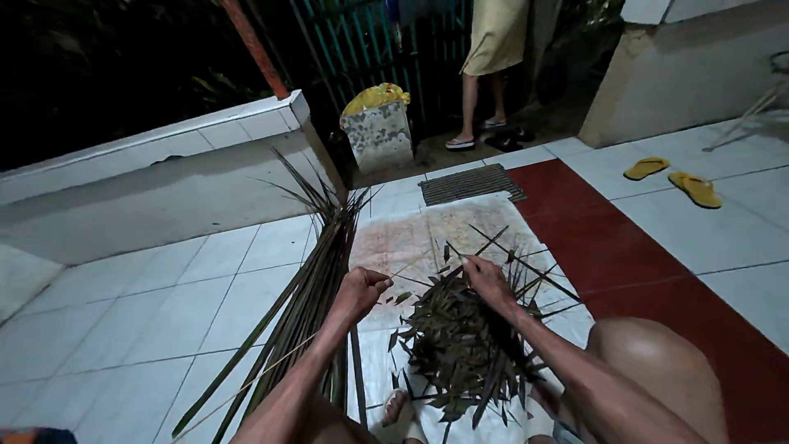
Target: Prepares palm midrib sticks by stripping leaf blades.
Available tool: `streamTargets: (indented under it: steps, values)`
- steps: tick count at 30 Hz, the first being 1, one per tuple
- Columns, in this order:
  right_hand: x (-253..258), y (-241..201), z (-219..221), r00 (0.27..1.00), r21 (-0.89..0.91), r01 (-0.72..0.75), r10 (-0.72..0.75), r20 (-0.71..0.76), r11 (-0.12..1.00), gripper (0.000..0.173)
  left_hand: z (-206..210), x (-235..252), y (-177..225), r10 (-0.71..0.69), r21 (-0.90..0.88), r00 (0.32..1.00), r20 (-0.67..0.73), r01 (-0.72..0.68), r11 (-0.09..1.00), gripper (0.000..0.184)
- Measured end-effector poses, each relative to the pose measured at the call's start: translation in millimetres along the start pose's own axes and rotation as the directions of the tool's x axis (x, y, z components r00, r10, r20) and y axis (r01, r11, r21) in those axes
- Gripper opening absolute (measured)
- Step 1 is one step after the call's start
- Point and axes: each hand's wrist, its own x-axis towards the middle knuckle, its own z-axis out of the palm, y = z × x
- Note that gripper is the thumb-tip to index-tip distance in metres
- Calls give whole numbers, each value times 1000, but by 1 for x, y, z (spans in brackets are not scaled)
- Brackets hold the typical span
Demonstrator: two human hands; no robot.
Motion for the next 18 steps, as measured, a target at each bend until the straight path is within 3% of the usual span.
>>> streamTargets:
  steps: [5,10,18]
  values:
    - [-14,-27,2,991,99,128,-125,-37,987,43,3,3,9,55,118,997,-60,-47,992,24]
    - [-31,-54,14,956,137,273,-285,73,952,41,15,6,23,86,243,996,-20,-78,967,27]
    - [-32,-53,14,943,108,288,-301,140,952,40,20,6,30,130,235,991,-23,-121,964,28]
